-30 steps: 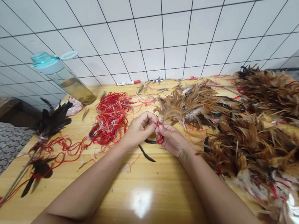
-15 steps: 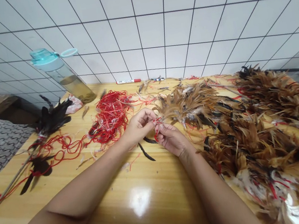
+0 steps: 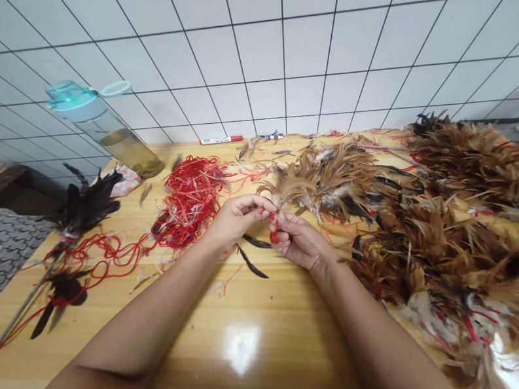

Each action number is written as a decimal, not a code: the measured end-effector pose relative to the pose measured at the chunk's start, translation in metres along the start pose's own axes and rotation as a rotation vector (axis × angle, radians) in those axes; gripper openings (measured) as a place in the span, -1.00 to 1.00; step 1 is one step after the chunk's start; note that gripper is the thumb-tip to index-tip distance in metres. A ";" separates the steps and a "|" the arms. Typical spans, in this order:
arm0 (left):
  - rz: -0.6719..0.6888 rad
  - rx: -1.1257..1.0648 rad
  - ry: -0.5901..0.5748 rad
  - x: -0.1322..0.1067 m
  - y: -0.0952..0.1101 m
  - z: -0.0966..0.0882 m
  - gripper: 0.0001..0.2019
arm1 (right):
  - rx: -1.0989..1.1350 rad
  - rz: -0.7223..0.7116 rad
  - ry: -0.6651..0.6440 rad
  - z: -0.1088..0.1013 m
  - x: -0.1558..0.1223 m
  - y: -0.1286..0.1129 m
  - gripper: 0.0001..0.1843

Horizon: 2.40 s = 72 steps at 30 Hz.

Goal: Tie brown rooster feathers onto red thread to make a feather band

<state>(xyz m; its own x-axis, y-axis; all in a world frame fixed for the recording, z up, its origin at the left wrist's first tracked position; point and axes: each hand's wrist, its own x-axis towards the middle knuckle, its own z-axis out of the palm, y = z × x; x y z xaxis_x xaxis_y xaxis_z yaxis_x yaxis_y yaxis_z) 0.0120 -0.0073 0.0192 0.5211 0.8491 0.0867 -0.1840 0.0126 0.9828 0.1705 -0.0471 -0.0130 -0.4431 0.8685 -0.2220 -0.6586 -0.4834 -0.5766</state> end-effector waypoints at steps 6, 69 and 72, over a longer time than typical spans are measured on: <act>-0.006 0.020 0.003 0.000 -0.001 0.001 -0.76 | -0.001 -0.002 -0.005 -0.001 0.000 0.000 -0.83; 0.598 0.892 0.301 0.002 -0.016 0.012 -0.89 | 0.072 0.074 -0.027 0.005 0.000 -0.001 -0.89; 0.660 0.919 0.240 0.003 -0.017 0.010 -0.90 | 0.097 0.084 -0.020 0.006 0.001 0.000 -0.90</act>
<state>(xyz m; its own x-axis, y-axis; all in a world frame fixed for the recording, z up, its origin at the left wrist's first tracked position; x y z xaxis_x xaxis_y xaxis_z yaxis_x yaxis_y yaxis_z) 0.0248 -0.0107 0.0042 0.3591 0.6274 0.6910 0.3655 -0.7758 0.5144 0.1663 -0.0466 -0.0089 -0.5105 0.8229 -0.2495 -0.6743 -0.5631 -0.4777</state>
